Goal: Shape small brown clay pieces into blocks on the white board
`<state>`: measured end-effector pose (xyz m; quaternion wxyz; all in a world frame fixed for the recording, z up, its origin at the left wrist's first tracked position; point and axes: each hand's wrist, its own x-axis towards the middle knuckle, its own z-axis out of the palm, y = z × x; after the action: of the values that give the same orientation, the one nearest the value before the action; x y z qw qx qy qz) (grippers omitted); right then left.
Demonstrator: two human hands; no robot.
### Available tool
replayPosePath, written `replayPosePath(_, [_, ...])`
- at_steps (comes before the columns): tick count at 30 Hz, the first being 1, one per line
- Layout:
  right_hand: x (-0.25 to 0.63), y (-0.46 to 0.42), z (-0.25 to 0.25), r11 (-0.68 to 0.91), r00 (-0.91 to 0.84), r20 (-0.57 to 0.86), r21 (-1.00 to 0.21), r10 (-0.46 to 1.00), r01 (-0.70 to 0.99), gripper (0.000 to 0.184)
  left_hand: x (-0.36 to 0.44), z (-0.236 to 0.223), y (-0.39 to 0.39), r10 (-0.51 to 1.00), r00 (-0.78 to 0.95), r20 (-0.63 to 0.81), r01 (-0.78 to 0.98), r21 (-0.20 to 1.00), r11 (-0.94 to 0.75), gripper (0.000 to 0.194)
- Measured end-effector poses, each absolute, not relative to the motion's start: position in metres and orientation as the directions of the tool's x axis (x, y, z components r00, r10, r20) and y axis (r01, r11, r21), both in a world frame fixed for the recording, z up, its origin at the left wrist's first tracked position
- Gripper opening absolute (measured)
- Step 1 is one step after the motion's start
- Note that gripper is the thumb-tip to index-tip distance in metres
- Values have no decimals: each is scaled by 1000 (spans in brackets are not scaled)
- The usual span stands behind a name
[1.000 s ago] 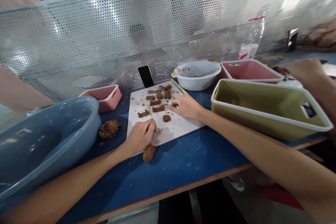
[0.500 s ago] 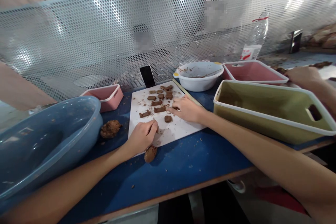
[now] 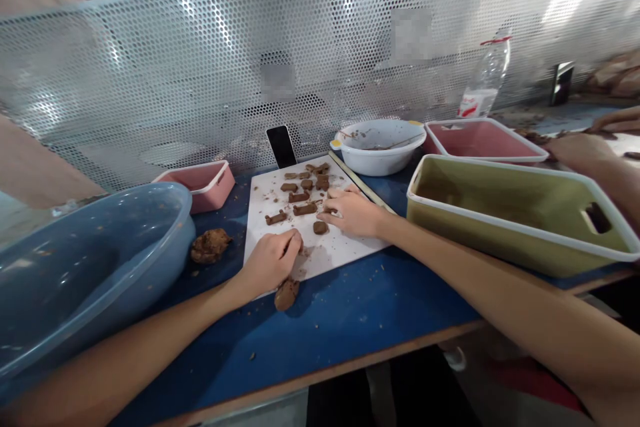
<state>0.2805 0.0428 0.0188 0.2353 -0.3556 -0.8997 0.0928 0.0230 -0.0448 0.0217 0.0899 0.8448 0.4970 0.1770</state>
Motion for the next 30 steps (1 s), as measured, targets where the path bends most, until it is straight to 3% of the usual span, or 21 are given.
replayPosePath(3, [279,40,19,751,-652,373,-332,660,571,38,23,22,-46,875,435,213,803,348,-484,36])
replayPosePath(11, [274,29,27,797,-742,313,-361,593,485,19,23,21,-46,882,420,213,812,346,-470,33])
replayPosePath(18, [275,35,22,799,-744,301,-310,597,516,36,23,20,-45,880,423,217,810,344,-475,32])
replayPosePath(25, [276,29,25,825,-802,257,-353,540,442,25,24,21,-47,884,408,229,803,370,-467,26])
replayPosePath(30, [276,31,23,841,-800,304,-356,517,407,24,23,21,-47,883,408,231,801,374,-467,24])
